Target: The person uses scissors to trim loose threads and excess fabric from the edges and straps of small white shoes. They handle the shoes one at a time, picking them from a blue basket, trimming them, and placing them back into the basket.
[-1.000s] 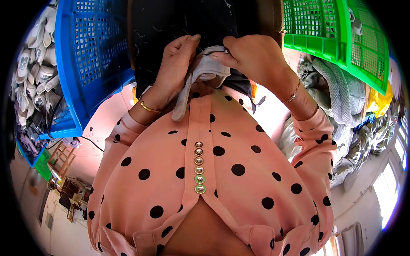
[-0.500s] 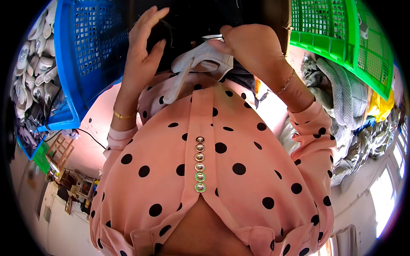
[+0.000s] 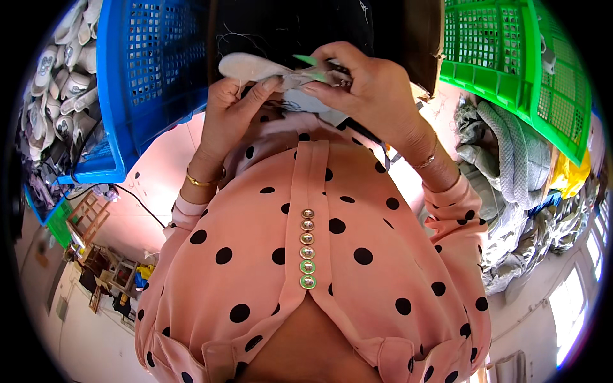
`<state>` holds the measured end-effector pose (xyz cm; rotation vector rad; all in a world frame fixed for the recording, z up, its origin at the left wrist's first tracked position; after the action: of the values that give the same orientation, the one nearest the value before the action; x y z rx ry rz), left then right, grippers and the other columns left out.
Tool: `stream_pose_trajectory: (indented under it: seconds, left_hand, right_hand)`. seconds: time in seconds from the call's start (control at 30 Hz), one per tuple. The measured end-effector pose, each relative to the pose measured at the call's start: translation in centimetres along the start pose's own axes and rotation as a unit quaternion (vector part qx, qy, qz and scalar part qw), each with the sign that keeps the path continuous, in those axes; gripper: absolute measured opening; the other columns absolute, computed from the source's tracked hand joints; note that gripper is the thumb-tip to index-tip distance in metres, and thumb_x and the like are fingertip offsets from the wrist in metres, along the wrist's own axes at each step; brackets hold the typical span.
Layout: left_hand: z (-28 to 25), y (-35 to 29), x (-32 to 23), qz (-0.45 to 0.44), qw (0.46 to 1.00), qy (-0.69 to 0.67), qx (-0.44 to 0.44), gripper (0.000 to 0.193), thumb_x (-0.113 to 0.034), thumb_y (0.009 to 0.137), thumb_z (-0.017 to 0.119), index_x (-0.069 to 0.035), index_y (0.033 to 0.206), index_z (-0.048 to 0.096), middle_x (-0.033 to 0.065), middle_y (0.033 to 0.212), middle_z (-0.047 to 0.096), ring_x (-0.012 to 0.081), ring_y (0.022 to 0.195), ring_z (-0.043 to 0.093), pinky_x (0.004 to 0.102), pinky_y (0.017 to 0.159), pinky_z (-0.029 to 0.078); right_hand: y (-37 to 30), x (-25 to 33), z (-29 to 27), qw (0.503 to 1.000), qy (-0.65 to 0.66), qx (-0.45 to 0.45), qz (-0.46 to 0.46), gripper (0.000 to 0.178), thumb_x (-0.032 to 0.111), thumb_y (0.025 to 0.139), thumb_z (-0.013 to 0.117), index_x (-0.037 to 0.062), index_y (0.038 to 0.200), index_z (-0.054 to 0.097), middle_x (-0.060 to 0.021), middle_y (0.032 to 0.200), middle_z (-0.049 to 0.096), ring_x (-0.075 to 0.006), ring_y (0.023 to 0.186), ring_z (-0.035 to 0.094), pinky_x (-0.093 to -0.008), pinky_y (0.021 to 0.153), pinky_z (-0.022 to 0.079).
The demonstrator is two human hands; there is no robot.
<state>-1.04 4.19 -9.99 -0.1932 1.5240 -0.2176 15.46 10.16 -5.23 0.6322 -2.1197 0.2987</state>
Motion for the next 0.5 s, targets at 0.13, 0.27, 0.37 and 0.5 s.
stream_pose_trajectory:
  seconds: [0.13, 0.27, 0.37, 0.5]
  left_hand:
    - [0.2, 0.5, -2.1, -0.019, 0.998, 0.023, 0.057, 0.024, -0.023, 0.092, 0.068, 0.001, 0.096, 0.070, 0.0046, 0.079, 0.069, 0.0058, 0.070, 0.063, 0.0183, 0.062, 0.050]
    - [0.7, 0.4, -1.6, -0.051, 0.995, -0.030, 0.074, 0.026, -0.025, 0.091, 0.069, 0.001, 0.089, 0.071, 0.0064, 0.072, 0.068, 0.0060, 0.063, 0.063, 0.0175, 0.056, 0.048]
    - [1.1, 0.6, -0.4, -0.119, 0.981, -0.116, 0.104, 0.026, -0.025, 0.089, 0.071, 0.001, 0.085, 0.071, 0.0082, 0.071, 0.068, 0.0079, 0.058, 0.063, 0.0173, 0.052, 0.047]
    - [2.0, -0.1, 1.6, -0.187, 0.957, -0.217, 0.056, 0.025, -0.025, 0.088, 0.071, -0.001, 0.078, 0.070, 0.0075, 0.065, 0.066, 0.0085, 0.053, 0.061, 0.0176, 0.050, 0.047]
  right_hand:
    - [-0.3, -0.8, 1.7, 0.997, 0.034, 0.049, 0.040, 0.024, 0.022, 0.084, 0.074, 0.0055, 0.098, 0.065, -0.0051, 0.067, 0.061, -0.0127, 0.056, 0.057, -0.0248, 0.054, 0.047]
    - [-1.3, -1.7, 3.3, 0.973, 0.201, 0.071, 0.093, 0.024, 0.021, 0.088, 0.070, 0.0011, 0.099, 0.064, -0.0054, 0.070, 0.060, -0.0049, 0.066, 0.053, -0.0229, 0.059, 0.046]
    - [-1.7, -2.1, 4.0, 0.953, 0.265, 0.084, 0.123, 0.025, 0.021, 0.090, 0.068, -0.0006, 0.100, 0.062, -0.0066, 0.074, 0.061, -0.0043, 0.069, 0.052, -0.0230, 0.061, 0.046]
    - [-1.9, -1.8, 2.6, 0.982, 0.178, 0.033, 0.055, 0.027, 0.024, 0.090, 0.067, 0.0006, 0.101, 0.060, -0.0097, 0.077, 0.062, -0.0145, 0.065, 0.059, -0.0257, 0.060, 0.048]
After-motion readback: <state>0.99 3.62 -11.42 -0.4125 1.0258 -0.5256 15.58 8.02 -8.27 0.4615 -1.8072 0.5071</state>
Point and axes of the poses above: each hand's wrist, its own y-axis towards the middle knuckle, its own z-axis out of the palm, x = y × z, the point moved 9 cm from there along y, towards the middle knuckle
